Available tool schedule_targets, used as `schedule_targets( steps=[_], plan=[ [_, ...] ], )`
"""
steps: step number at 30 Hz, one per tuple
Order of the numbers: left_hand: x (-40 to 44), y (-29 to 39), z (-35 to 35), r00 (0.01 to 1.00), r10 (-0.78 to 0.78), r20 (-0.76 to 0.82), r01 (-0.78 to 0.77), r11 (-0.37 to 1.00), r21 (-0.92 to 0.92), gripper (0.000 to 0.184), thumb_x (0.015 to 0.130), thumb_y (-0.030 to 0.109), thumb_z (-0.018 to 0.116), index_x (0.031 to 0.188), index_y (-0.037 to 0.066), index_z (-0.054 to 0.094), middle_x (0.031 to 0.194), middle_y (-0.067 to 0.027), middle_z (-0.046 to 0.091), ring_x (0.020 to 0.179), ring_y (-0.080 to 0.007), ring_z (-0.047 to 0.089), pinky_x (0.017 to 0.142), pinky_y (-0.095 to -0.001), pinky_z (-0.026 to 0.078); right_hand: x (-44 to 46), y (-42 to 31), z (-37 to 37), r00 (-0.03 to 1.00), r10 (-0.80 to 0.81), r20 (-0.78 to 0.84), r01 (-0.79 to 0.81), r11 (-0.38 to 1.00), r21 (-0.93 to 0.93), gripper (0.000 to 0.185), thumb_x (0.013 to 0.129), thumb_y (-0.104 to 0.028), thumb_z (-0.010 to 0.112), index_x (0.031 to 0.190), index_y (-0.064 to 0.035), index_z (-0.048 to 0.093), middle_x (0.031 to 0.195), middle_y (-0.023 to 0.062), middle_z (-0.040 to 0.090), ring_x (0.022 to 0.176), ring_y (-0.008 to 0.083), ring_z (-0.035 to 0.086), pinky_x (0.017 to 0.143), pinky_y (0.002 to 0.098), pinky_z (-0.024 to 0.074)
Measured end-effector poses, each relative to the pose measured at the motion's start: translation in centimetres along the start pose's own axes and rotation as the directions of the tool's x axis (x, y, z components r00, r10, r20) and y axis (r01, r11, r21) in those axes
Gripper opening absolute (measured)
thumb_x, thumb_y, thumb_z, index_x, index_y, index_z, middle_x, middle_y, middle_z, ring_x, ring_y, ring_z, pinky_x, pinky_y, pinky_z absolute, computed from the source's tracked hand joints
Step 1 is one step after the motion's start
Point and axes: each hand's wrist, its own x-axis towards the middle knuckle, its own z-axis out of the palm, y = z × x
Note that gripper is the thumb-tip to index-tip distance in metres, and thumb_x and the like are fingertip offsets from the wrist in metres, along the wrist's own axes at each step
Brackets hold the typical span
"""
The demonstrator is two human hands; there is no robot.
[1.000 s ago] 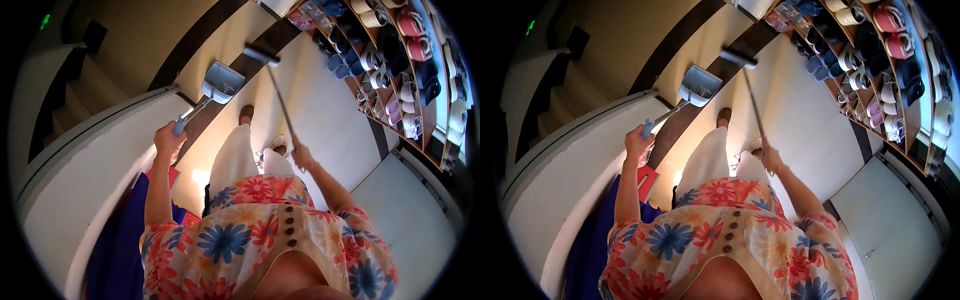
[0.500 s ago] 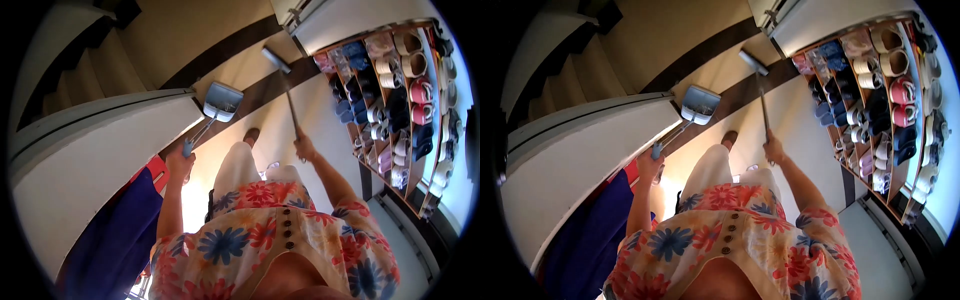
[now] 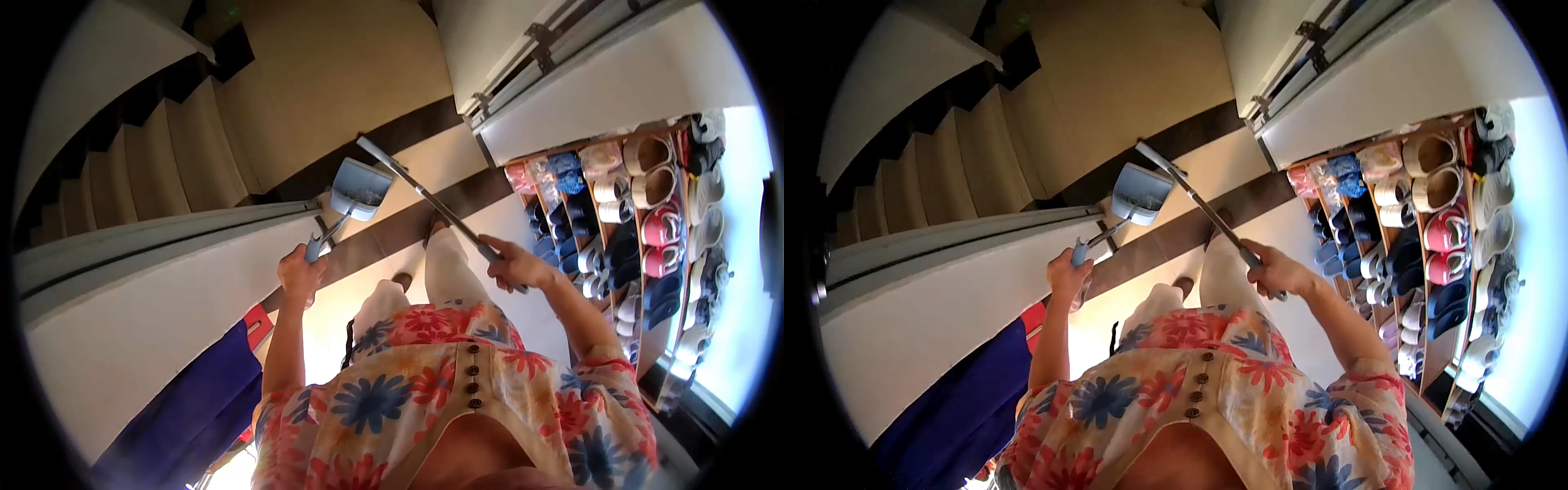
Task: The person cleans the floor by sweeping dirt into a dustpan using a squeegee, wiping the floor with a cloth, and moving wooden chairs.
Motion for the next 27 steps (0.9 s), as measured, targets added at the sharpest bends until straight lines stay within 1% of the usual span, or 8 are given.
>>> schedule_targets(
  steps=[4, 12, 15, 16, 17, 19, 22, 27],
  plan=[
    [4.1, 3.9, -0.8, 0.983, 0.059, -0.173, -0.052, 0.998, 0.043, 0.032, 0.06, 0.035, 0.064, 0.061, 0.006, 0.049, 0.056, -0.0142, 0.054, 0.052, -0.0328, 0.054, 0.051, -0.0409, 0.044, 1.5, -7.2, -6.7, 0.998, -0.055, 0.002, 0.055, 0.998, -0.04, 0.065, 0.07, -0.007, 0.051, 0.13, -0.0053, 0.025, 0.068, 0.0082, 0.054, 0.044, 0.0139, 0.049, 0.038, 0.0256, 0.0412],
    [7.9, 4.6, -2.5, 0.945, -0.153, -0.288, 0.091, 0.972, -0.217, 0.023, 0.064, 0.025, 0.064, 0.061, 0.006, 0.051, 0.051, -0.0102, 0.052, 0.045, -0.0251, 0.052, 0.045, -0.0334, 0.041, 2.0, -18.8, -15.1, 0.975, -0.201, -0.096, 0.196, 0.979, -0.053, 0.054, 0.071, -0.005, 0.048, 0.124, -0.0023, 0.037, 0.062, 0.0051, 0.052, 0.044, 0.0104, 0.046, 0.041, 0.0232, 0.039],
    [9.7, 6.7, -5.1, 0.884, -0.124, -0.452, -0.072, 0.917, -0.393, 0.014, 0.065, 0.019, 0.061, 0.066, 0.007, 0.055, 0.052, -0.0079, 0.054, 0.044, -0.0222, 0.052, 0.045, -0.0317, 0.042, 2.8, -23.6, -16.4, 0.959, -0.25, -0.133, 0.268, 0.954, 0.138, 0.046, 0.072, -0.001, 0.045, 0.118, -0.0025, 0.045, 0.061, 0.0051, 0.052, 0.041, 0.0087, 0.045, 0.039, 0.021, 0.0376],
    [11.1, 8.4, -5.7, 0.912, -0.287, -0.295, 0.037, 0.772, -0.634, 0.015, 0.063, 0.019, 0.062, 0.066, 0.006, 0.055, 0.055, -0.0084, 0.055, 0.047, -0.022, 0.053, 0.046, -0.031, 0.043, 4.2, -24.5, -17.6, 0.946, -0.31, -0.094, 0.32, 0.94, 0.117, 0.045, 0.073, -0.001, 0.045, 0.118, -0.0025, 0.045, 0.062, 0.0052, 0.052, 0.041, 0.0084, 0.045, 0.038, 0.0207, 0.0371],
    [13.3, 7.3, -3.9, 0.927, -0.314, -0.204, 0.157, 0.82, -0.55, 0.014, 0.063, 0.017, 0.062, 0.067, 0.006, 0.055, 0.059, -0.0104, 0.056, 0.05, -0.0245, 0.054, 0.049, -0.0317, 0.043, 5.7, -26.0, -18.0, 0.928, -0.368, -0.056, 0.372, 0.923, 0.097, 0.044, 0.074, 0.0, 0.044, 0.117, -0.0026, 0.046, 0.063, 0.0053, 0.052, 0.041, 0.0081, 0.045, 0.037, 0.0203, 0.0367],
    [19.5, 7.3, -2.8, 0.916, 0.008, -0.402, -0.138, 0.945, -0.296, 0.014, 0.062, 0.016, 0.062, 0.067, 0.005, 0.054, 0.06, -0.0124, 0.055, 0.052, -0.0271, 0.054, 0.05, -0.0335, 0.043, 8.2, -29.7, -18.1, 0.936, -0.339, -0.094, 0.344, 0.937, 0.049, 0.035, 0.079, -0.007, 0.048, 0.114, -0.0022, 0.048, 0.065, 0.0051, 0.052, 0.042, 0.0078, 0.046, 0.039, 0.0191, 0.0381],
    [28.2, 10.1, -6.0, 0.915, 0.019, -0.403, -0.209, 0.877, -0.433, 0.016, 0.061, 0.016, 0.061, 0.065, 0.005, 0.051, 0.058, -0.0132, 0.052, 0.051, -0.0297, 0.051, 0.049, -0.0363, 0.042, 10.3, -36.4, -19.1, 0.913, -0.407, 0.019, 0.407, 0.913, -0.004, 0.041, 0.082, -0.025, 0.053, 0.112, 0.0021, 0.045, 0.07, 0.0114, 0.057, 0.054, 0.014, 0.057, 0.045, 0.0216, 0.0447],
    [39.0, 13.4, -9.4, 0.906, 0.217, -0.363, -0.297, 0.938, -0.18, 0.023, 0.059, 0.019, 0.063, 0.061, 0.005, 0.045, 0.056, -0.0122, 0.051, 0.053, -0.0308, 0.052, 0.048, -0.0383, 0.041, 13.7, -46.4, -23.4, 0.617, -0.776, 0.134, 0.78, 0.625, 0.028, 0.069, 0.067, -0.045, 0.067, 0.111, 0.0019, 0.04, 0.081, 0.0099, 0.061, 0.082, 0.0148, 0.057, 0.063, 0.025, 0.0438]
  ],
)
